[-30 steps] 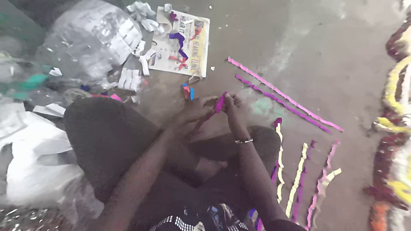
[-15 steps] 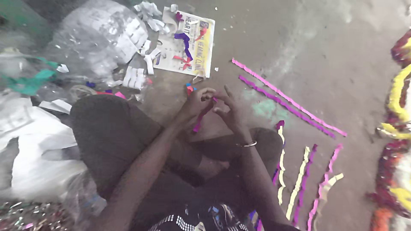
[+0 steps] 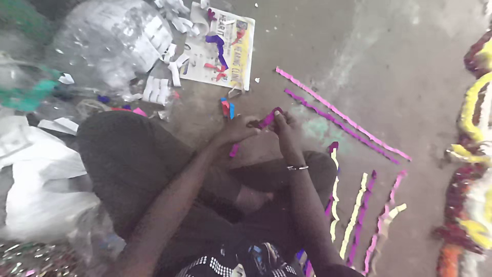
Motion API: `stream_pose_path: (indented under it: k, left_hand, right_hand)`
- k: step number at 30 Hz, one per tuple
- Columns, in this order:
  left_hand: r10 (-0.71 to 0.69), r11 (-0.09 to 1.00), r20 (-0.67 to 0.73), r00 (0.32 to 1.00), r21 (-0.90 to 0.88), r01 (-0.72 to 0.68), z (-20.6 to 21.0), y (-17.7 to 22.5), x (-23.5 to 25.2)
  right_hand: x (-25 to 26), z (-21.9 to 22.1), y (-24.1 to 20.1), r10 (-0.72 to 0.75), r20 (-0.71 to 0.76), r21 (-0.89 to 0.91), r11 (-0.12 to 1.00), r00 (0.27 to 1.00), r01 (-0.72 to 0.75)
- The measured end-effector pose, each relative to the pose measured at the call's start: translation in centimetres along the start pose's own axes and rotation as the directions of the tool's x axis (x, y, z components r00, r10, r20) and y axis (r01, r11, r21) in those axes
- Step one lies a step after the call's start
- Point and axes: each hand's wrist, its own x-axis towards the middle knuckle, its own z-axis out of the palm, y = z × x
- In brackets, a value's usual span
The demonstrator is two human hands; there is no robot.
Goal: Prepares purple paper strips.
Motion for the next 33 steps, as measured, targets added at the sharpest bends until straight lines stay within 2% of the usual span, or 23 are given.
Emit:
stream_pose_path:
  k: [2, 3, 5, 7, 8, 10, 13, 14, 16, 18, 19, 23, 26, 28, 29, 30, 31, 33]
  left_hand:
    - [-0.025, 0.994, 0.0, 1.0, -0.106, 0.025, -0.1, 0.1, -0.2]
    - [-0.048, 0.989, -0.008, 0.999, -0.142, 0.046, -0.2, 0.3, -0.3]
    - [-0.078, 0.981, -0.058, 0.995, -0.184, 0.066, -0.5, 0.6, -0.5]
    - [-0.095, 0.977, -0.11, 0.989, -0.199, 0.071, -0.5, 1.2, -0.6]
    - [-0.088, 0.978, -0.123, 0.989, -0.199, 0.062, -0.6, 1.4, -0.6]
    - [-0.061, 0.979, -0.13, 0.99, -0.199, 0.034, -0.6, 1.2, -0.6]
    - [-0.077, 0.987, -0.07, 0.995, -0.148, 0.066, -0.9, 0.8, -0.5]
    - [-0.1, 0.993, -0.036, 0.994, -0.073, 0.098, -1.2, 0.7, -0.5]
    - [-0.164, 0.965, -0.004, 0.986, 0.208, 0.161, -1.9, -0.2, -0.2]
    - [-0.258, 0.871, -0.032, 0.966, 0.425, 0.247, -2.1, -1.3, -0.1]
    - [-0.259, 0.852, -0.047, 0.965, 0.459, 0.251, -1.9, -1.9, 0.0]
    - [-0.017, 0.99, 0.011, 1.0, 0.137, 0.015, -0.7, -0.4, 0.2]
    - [0.019, 0.996, -0.032, 0.999, 0.083, -0.017, 0.0, 0.5, 0.2]
    - [-0.011, 0.997, -0.01, 1.0, 0.076, 0.012, -0.2, 0.8, -0.1]
    - [-0.022, 0.999, -0.017, 1.0, 0.028, 0.022, -0.1, 0.9, -0.2]
    - [-0.039, 0.999, -0.03, 0.999, -0.039, 0.038, -0.1, 1.0, -0.3]
    - [-0.056, 0.993, -0.042, 0.998, -0.102, 0.052, -0.1, 1.3, -0.4]
    - [-0.069, 0.976, -0.072, 0.995, -0.209, 0.052, 0.1, 1.3, -0.4]
  right_hand:
    - [-0.1, 0.3, -0.2, -0.042, -0.037, -0.088, 0.995, 0.998, 0.038]
    - [-0.2, 0.5, -0.3, -0.097, -0.037, -0.209, 0.974, 0.995, 0.087]
    - [-0.4, 0.3, -0.5, -0.225, 0.073, -0.49, 0.84, 0.972, 0.231]
    - [-0.3, 0.2, -0.2, -0.298, 0.209, -0.574, 0.734, 0.932, 0.363]
    - [-0.2, 0.3, 0.1, -0.312, 0.266, -0.545, 0.732, 0.912, 0.409]
    - [-0.2, 0.7, 0.6, -0.293, 0.288, -0.474, 0.783, 0.912, 0.402]
    - [-0.6, 1.2, 0.2, -0.205, 0.101, -0.302, 0.926, 0.974, 0.226]
    - [-0.6, 1.2, -0.2, -0.164, 0.021, -0.255, 0.953, 0.986, 0.164]
    - [-0.1, 0.6, -0.6, -0.079, -0.062, -0.164, 0.984, 0.995, 0.068]
    - [0.2, -0.1, -0.5, -0.039, -0.059, -0.079, 0.996, 0.997, 0.035]
    - [0.3, -0.5, -0.1, -0.046, -0.04, -0.053, 0.998, 0.998, 0.044]
    - [0.4, 0.0, 0.0, -0.021, 0.019, 0.074, 0.997, 1.0, 0.02]
    - [0.5, 0.2, -0.2, 0.002, -0.032, 0.127, 0.992, 0.999, 0.002]
    - [0.7, -0.1, 0.1, -0.074, -0.098, -0.031, 0.997, 0.992, 0.072]
    - [0.7, -0.4, 0.2, -0.157, -0.102, -0.209, 0.969, 0.982, 0.134]
    - [0.6, -0.7, 0.1, -0.232, -0.065, -0.409, 0.893, 0.971, 0.186]
    - [0.4, -0.8, -0.3, -0.266, -0.006, -0.526, 0.821, 0.964, 0.223]
    - [-0.2, -0.6, -0.8, -0.315, 0.11, -0.57, 0.757, 0.943, 0.32]
